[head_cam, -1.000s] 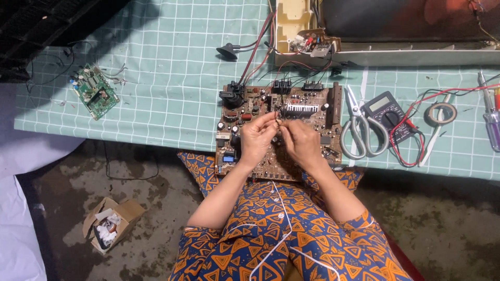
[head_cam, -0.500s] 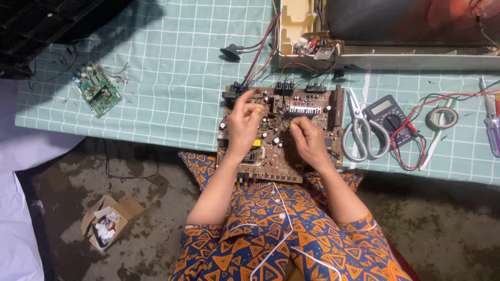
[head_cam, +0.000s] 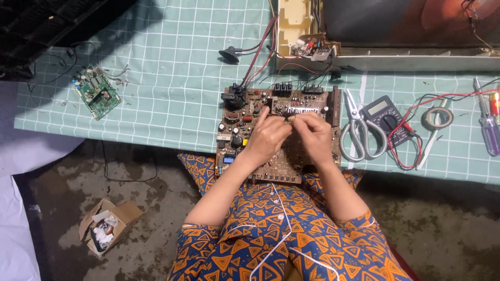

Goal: The person uses scissors to cut a wire on a circuit board, then uses a multimeter to test components on the board. They also handle a roll of electrical tape and a small blue component while working on the electronics.

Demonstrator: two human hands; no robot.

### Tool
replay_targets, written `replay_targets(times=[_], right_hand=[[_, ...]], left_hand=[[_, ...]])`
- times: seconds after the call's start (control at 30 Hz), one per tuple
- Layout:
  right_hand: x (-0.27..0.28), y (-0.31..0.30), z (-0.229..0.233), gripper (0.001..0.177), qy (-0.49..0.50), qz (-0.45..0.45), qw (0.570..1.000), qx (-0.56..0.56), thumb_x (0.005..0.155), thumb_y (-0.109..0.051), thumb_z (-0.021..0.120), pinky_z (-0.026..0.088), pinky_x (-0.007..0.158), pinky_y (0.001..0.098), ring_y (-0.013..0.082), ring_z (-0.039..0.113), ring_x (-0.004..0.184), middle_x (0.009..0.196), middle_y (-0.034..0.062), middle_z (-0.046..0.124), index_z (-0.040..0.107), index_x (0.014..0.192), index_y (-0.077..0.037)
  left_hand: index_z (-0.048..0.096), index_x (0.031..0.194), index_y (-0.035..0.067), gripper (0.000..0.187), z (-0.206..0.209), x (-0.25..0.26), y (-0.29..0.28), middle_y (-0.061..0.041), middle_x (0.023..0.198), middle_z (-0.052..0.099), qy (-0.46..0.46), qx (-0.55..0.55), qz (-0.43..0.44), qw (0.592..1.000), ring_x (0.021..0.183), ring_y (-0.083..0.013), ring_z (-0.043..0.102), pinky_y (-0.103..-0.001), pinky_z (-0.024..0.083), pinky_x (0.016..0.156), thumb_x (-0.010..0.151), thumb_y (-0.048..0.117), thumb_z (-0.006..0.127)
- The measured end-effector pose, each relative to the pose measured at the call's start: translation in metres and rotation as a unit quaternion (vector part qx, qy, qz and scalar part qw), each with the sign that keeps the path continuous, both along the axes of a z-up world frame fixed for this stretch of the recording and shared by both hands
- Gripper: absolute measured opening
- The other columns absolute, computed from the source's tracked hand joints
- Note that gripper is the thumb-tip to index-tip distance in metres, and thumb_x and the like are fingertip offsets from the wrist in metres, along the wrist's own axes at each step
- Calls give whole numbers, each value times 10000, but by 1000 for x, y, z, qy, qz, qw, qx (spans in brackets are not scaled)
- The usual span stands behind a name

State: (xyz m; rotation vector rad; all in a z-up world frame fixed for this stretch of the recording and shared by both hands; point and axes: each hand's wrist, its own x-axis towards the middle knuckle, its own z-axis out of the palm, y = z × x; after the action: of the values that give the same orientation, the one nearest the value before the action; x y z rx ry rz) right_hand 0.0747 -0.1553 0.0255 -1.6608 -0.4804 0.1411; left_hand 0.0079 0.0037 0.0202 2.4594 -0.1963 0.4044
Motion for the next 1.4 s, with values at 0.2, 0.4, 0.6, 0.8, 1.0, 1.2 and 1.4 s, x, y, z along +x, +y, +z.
replay_targets(times=[0.2, 0.4, 0.6, 0.8, 1.0, 1.2, 1.4], right_hand=[[-7, 3, -12, 205, 307, 10, 903, 301, 1106, -211, 445, 363, 342, 139, 53, 519, 455, 891, 150, 705, 519, 939, -120], [-37, 24, -10, 199, 353, -10, 884, 308, 1121, -217, 410, 347, 464, 140, 21, 397, 550, 732, -41, 460, 450, 935, -161], [-33, 32, -10, 228, 340, -49, 883, 320, 1118, -211, 406, 353, 464, 146, 13, 304, 502, 669, -81, 319, 400, 895, -163], [-81, 53, 16, 295, 309, -12, 885, 347, 1074, -166, 461, 447, 509, 177, 18, 246, 426, 585, -82, 229, 412, 785, -129], [-28, 3, -3, 259, 322, -39, 904, 278, 1102, -212, 388, 451, 445, 216, 48, 382, 418, 571, -87, 378, 491, 871, -157], [-16, -15, 7, 246, 296, -42, 908, 292, 1111, -199, 424, 491, 458, 212, 46, 438, 439, 578, -62, 447, 560, 927, -110], [-2, -20, 11, 211, 235, -18, 931, 277, 1088, -168, 474, 477, 453, 200, 48, 460, 466, 576, -43, 462, 627, 991, -60]], left_hand=[[751, 1007, 70, 205, -16, 11, 13, -115, 850, 718, 47, 34, 33, 998, 978, -286, 716, -572, 421, 1124, 1032, 182, 582], [734, 953, 50, 159, -77, 28, -6, -95, 725, 685, -7, 89, 118, 989, 800, -277, 722, -419, 613, 814, 1000, 106, 593], [681, 856, 68, 141, -116, 41, -13, -91, 674, 624, -46, 59, 133, 988, 724, -292, 663, -386, 583, 670, 962, 132, 613], [706, 963, 72, 208, -51, 49, 6, -214, 805, 673, -5, -105, 139, 985, 815, -442, 654, -541, 574, 732, 991, 205, 548], [765, 1022, 88, 196, -42, 28, 12, -134, 835, 750, 32, -144, 127, 981, 802, -345, 730, -419, 587, 723, 1011, 237, 638], [783, 1038, 89, 178, 2, -2, 16, -132, 911, 761, 50, -207, 103, 972, 883, -320, 738, -406, 593, 799, 957, 239, 734], [723, 1150, 104, 229, 35, 24, 27, -116, 1052, 720, -78, -195, 134, 969, 1047, -263, 667, -387, 524, 935, 1044, 271, 608]])
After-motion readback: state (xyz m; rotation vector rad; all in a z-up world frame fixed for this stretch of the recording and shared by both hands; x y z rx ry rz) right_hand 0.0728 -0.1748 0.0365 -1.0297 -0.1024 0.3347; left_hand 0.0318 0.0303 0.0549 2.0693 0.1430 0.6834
